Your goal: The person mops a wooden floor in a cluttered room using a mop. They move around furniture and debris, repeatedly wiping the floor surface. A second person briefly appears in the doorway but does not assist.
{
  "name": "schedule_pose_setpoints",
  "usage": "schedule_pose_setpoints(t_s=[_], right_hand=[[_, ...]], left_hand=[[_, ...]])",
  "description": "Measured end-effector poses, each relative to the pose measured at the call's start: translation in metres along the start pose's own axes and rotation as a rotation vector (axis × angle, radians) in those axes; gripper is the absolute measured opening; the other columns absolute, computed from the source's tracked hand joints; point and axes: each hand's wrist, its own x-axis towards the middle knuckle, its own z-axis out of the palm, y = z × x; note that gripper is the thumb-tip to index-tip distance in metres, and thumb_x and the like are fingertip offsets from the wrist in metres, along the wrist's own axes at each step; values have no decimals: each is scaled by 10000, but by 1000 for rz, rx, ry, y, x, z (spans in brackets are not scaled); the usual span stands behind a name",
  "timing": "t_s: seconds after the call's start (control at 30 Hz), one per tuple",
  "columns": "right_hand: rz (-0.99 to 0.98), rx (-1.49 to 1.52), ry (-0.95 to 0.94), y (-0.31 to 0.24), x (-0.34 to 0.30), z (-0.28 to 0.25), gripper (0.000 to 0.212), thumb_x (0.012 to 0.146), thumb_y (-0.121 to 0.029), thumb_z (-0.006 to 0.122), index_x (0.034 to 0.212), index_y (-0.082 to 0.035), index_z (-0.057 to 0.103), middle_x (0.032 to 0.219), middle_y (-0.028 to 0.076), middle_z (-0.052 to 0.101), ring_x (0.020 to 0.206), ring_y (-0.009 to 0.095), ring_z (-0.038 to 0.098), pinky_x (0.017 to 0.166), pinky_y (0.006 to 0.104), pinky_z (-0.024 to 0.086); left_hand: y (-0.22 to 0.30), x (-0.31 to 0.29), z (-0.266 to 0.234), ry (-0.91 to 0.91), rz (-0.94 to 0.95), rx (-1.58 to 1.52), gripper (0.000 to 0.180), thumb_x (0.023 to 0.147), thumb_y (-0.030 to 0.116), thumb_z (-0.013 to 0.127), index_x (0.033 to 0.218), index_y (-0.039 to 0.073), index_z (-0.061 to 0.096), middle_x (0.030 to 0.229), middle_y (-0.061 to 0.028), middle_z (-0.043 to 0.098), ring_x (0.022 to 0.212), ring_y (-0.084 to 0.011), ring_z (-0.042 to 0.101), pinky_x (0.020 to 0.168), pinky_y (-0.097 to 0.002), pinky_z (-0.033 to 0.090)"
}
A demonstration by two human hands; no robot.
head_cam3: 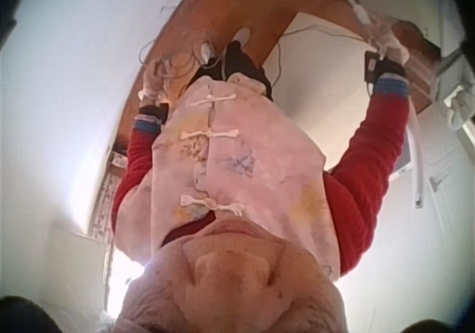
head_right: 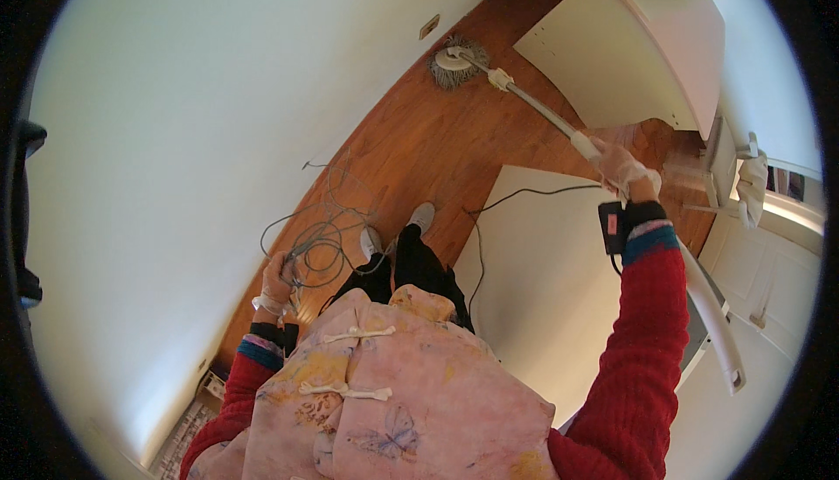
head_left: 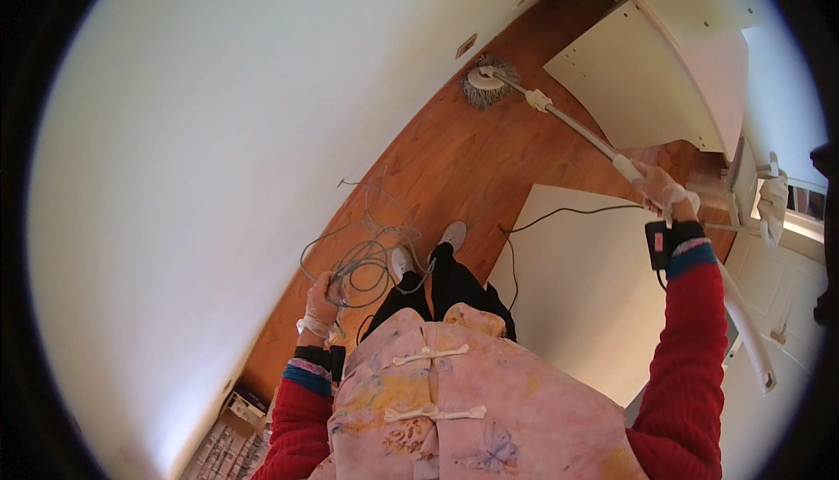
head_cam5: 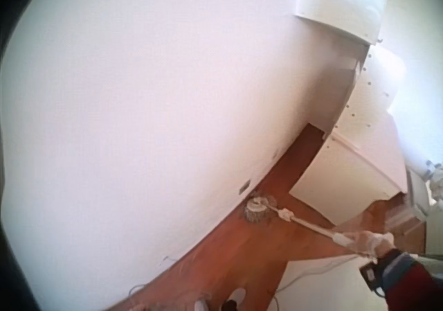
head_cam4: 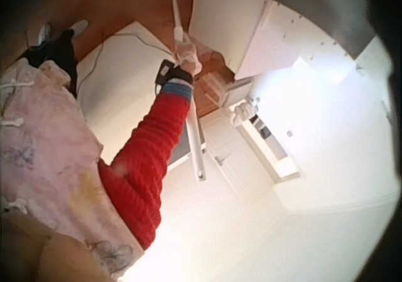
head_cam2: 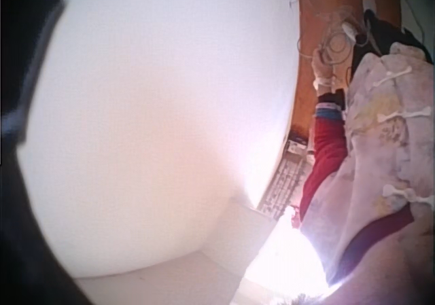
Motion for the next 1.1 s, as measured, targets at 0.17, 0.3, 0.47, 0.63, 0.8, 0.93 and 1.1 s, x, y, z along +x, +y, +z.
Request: schedule_pose_setpoints(t_s=[0.17,0.3,0.47,0.63,0.8,0.93,1.1], right_hand=[[112,62,-9,25,-19,-10,536,879,-164,469,1405,-232,391,598,10,452,437,84,439,358,239,358],[62,235,-59,39,-36,-22,560,852,-133,495,1402,-178,399,614,2,452,434,92,437,359,244,337],[15,196,-55,55,-56,-28,541,869,-122,500,1399,-143,398,603,14,476,410,95,441,351,242,346],[-24,312,-12,81,-66,-16,516,893,-136,499,1398,-153,396,592,20,506,398,94,440,341,221,356],[33,288,-19,68,-32,-2,469,931,-278,471,1390,-196,415,606,3,512,445,68,444,365,216,358],[29,235,4,41,19,39,486,918,-377,490,1380,-238,431,607,2,481,455,68,442,374,222,360],[-41,155,-11,55,42,51,485,912,-320,488,1383,-216,429,623,20,500,443,84,452,345,240,347]], left_hand=[[4,-3,0,14,-30,-47,114,904,121,512,929,19,556,646,-111,611,596,-218,625,550,-323,467],[9,-1,-2,19,-44,-44,117,903,127,518,935,22,560,658,-122,614,611,-237,629,557,-333,467],[5,0,-4,23,1,-3,126,894,137,526,949,29,559,708,-170,618,688,-334,634,581,-381,469],[-1,-3,-4,13,-16,66,139,879,138,536,968,34,563,774,-201,624,758,-390,621,615,-414,474],[2,-6,-3,23,2,49,145,867,120,538,979,34,564,811,-215,618,791,-403,608,653,-425,473],[3,-10,-1,9,-72,103,142,870,121,535,978,33,562,793,-213,612,773,-400,605,647,-424,470],[3,-12,-2,18,-56,57,132,881,139,541,955,32,559,728,-181,606,690,-346,616,600,-397,468]])
